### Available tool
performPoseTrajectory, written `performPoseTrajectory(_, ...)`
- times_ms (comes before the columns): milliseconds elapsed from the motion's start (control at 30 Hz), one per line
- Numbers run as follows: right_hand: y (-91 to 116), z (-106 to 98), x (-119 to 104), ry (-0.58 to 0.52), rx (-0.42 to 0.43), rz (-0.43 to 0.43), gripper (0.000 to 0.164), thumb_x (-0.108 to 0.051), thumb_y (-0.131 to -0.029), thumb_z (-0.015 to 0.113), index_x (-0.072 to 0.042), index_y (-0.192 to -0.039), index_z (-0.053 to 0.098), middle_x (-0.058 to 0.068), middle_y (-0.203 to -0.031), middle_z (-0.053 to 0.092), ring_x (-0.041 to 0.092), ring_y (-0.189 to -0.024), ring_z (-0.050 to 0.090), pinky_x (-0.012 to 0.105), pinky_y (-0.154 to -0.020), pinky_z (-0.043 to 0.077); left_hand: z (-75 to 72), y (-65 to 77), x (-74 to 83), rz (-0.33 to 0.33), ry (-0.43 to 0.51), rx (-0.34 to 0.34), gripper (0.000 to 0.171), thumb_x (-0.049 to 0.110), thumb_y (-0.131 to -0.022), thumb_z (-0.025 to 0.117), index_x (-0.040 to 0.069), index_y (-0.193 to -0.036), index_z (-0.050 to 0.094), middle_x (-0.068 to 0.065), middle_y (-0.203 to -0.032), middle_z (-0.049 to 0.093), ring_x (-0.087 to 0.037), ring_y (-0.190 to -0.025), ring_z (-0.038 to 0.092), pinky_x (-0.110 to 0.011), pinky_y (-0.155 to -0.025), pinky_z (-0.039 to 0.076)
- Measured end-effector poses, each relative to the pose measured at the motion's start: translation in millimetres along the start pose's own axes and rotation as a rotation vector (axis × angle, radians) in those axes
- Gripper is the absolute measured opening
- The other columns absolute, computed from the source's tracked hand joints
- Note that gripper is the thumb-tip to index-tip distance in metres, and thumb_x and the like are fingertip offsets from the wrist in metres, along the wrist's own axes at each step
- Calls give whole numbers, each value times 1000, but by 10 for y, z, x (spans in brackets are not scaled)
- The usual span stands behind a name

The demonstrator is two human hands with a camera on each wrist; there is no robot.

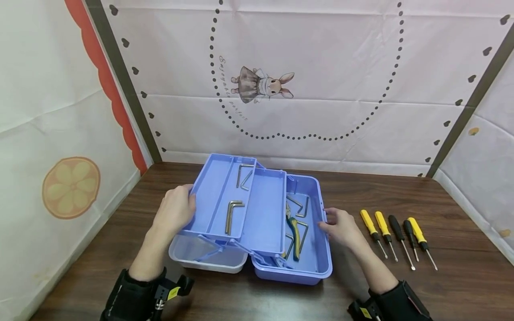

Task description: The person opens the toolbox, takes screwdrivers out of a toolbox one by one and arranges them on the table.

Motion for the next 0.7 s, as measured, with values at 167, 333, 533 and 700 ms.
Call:
performPoseTrajectory(167,-6,-13,68,-53,-15,26,43,-4,-84,57,10,-122,42,32,-106,54,33,-85,61,36,-61,51,-127,-50,199,45,26,-16,30,1,-88,43,-18,-109,50,-32,-96,57,-29,-68,58,-37,-57,48)
performPoseTrajectory(333,-12,-18,98,-86,-24,25,42,-3,-84,56,10,-122,41,31,-103,56,32,-81,61,36,-60,51,-179,-75,310,48,22,-34,32,2,-88,42,-18,-112,49,-32,-99,56,-29,-68,58,-34,-56,48)
performPoseTrajectory(533,-8,-16,91,-98,-20,19,43,-3,-84,57,10,-122,42,31,-104,55,34,-84,61,37,-61,51,-134,-39,235,28,21,-36,31,1,-87,42,-19,-110,50,-33,-97,56,-29,-67,57,-36,-55,48)
performPoseTrajectory(700,-2,-6,66,-89,-6,7,44,-4,-83,58,9,-122,43,32,-106,55,35,-87,60,37,-61,51,-50,3,87,2,28,-43,30,1,-87,42,-19,-108,50,-33,-95,56,-30,-69,57,-42,-60,49)
Point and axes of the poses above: each hand's wrist, its own y-axis away from the middle knuckle, its own z-axis out of the palm, x = y × z, the point moved 7 cm from there along -y, towards the middle knuckle
